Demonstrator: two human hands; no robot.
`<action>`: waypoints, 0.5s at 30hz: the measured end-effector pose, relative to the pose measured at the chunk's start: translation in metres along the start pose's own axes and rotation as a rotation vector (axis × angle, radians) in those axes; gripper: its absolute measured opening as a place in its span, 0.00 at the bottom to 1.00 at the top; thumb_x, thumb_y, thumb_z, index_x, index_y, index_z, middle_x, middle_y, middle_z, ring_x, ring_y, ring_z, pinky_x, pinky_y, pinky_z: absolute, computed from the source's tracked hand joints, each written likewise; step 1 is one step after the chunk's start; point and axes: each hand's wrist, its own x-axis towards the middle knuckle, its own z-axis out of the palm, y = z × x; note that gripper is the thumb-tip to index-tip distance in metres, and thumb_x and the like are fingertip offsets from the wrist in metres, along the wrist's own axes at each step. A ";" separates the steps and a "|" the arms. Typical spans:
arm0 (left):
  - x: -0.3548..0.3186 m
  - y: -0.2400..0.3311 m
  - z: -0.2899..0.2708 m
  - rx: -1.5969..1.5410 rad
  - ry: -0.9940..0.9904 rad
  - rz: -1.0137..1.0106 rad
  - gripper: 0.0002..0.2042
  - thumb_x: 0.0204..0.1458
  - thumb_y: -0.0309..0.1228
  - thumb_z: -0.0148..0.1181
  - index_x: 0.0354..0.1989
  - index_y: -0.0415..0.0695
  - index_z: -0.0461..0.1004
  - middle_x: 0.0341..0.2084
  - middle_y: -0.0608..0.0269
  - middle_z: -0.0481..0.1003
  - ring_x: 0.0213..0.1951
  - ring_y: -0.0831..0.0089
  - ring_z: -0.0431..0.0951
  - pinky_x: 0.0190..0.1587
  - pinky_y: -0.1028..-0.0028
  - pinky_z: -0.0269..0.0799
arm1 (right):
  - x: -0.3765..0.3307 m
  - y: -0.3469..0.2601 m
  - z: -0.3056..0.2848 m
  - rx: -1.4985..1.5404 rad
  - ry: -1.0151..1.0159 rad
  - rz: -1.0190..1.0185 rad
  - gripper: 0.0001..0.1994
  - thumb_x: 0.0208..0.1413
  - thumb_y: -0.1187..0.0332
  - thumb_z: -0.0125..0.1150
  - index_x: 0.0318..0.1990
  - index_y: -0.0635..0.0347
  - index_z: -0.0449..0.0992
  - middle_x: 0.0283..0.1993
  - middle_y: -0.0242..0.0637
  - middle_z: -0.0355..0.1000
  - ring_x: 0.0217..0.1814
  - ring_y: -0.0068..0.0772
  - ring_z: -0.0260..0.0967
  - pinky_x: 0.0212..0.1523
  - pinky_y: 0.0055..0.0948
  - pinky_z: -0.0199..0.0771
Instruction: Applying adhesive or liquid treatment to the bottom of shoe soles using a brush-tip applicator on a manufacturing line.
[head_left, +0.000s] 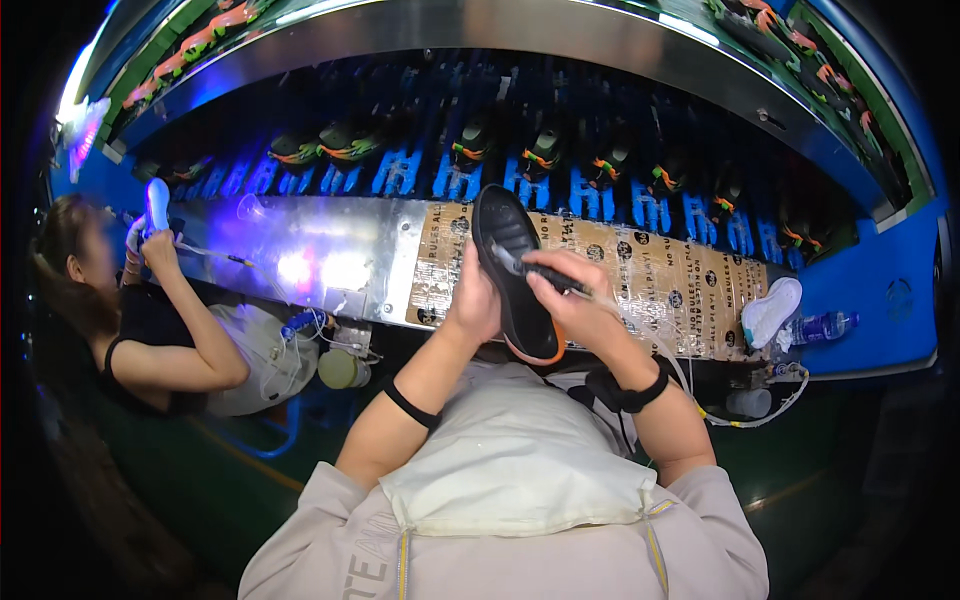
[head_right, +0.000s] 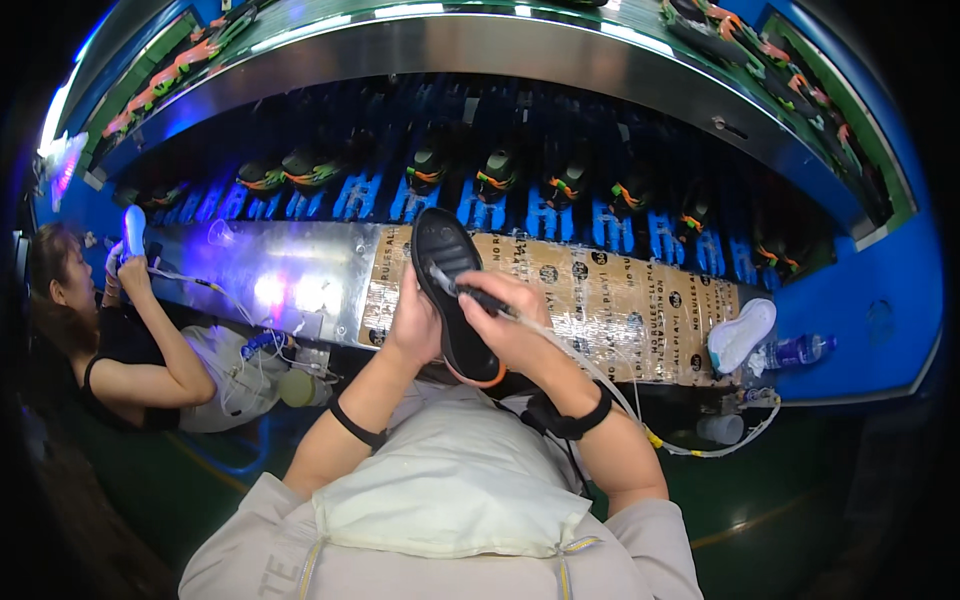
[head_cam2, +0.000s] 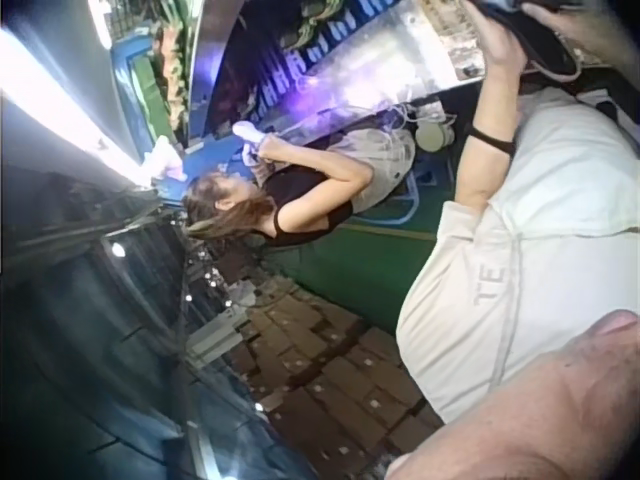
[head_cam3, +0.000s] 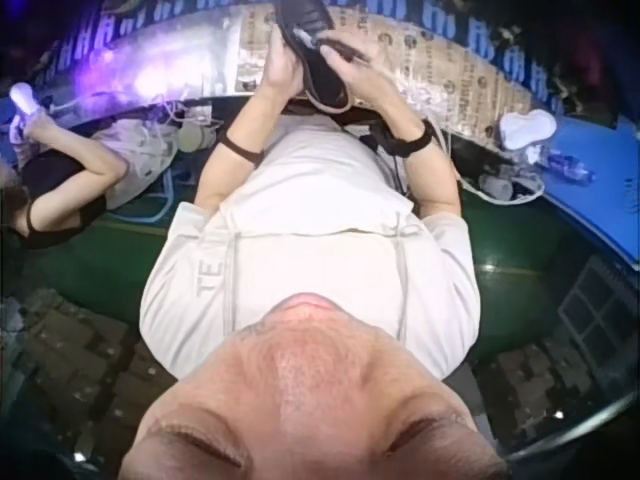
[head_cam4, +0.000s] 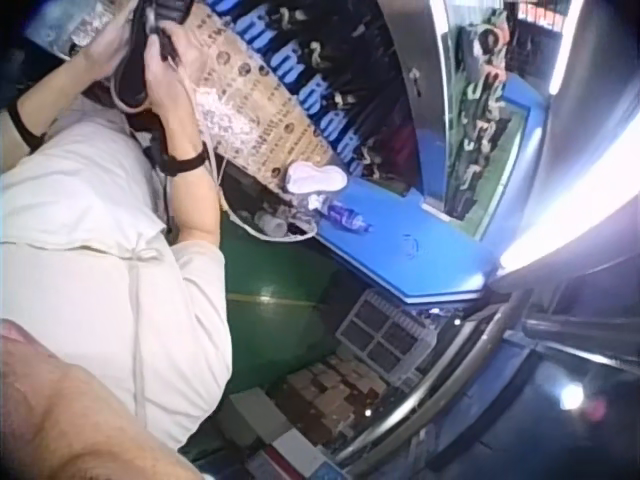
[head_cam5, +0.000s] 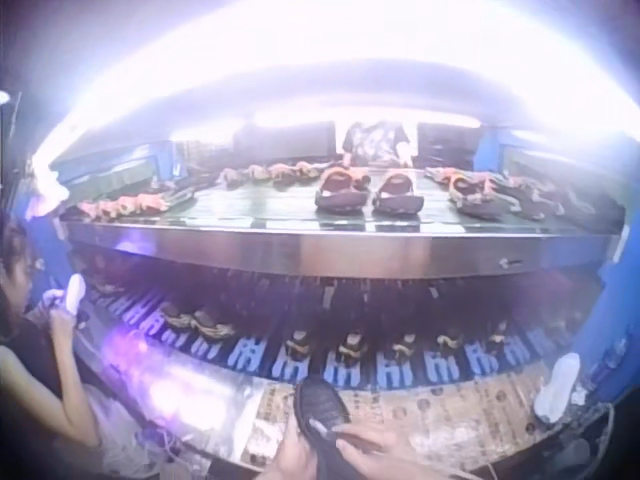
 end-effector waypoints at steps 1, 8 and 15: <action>0.004 0.005 -0.006 -0.036 0.021 -0.012 0.38 0.72 0.60 0.20 0.64 0.44 0.71 0.57 0.53 0.78 0.60 0.59 0.77 0.66 0.57 0.72 | -0.002 -0.006 -0.010 -0.004 -0.011 0.001 0.12 0.56 0.72 0.70 0.47 0.62 0.84 0.41 0.44 0.83 0.40 0.35 0.81 0.43 0.31 0.78; 0.004 0.010 -0.005 -0.084 0.075 -0.093 0.39 0.71 0.63 0.22 0.66 0.44 0.70 0.58 0.52 0.77 0.60 0.57 0.77 0.66 0.55 0.72 | 0.008 -0.020 -0.058 -0.011 -0.402 -0.026 0.14 0.56 0.71 0.71 0.49 0.63 0.84 0.39 0.41 0.83 0.43 0.36 0.82 0.46 0.31 0.80; -0.010 -0.011 0.040 0.074 0.117 0.020 0.36 0.72 0.60 0.24 0.71 0.45 0.65 0.63 0.56 0.73 0.65 0.62 0.73 0.69 0.59 0.68 | 0.021 -0.014 -0.009 0.070 0.116 -0.093 0.12 0.59 0.74 0.68 0.50 0.62 0.84 0.43 0.37 0.82 0.43 0.28 0.77 0.45 0.28 0.76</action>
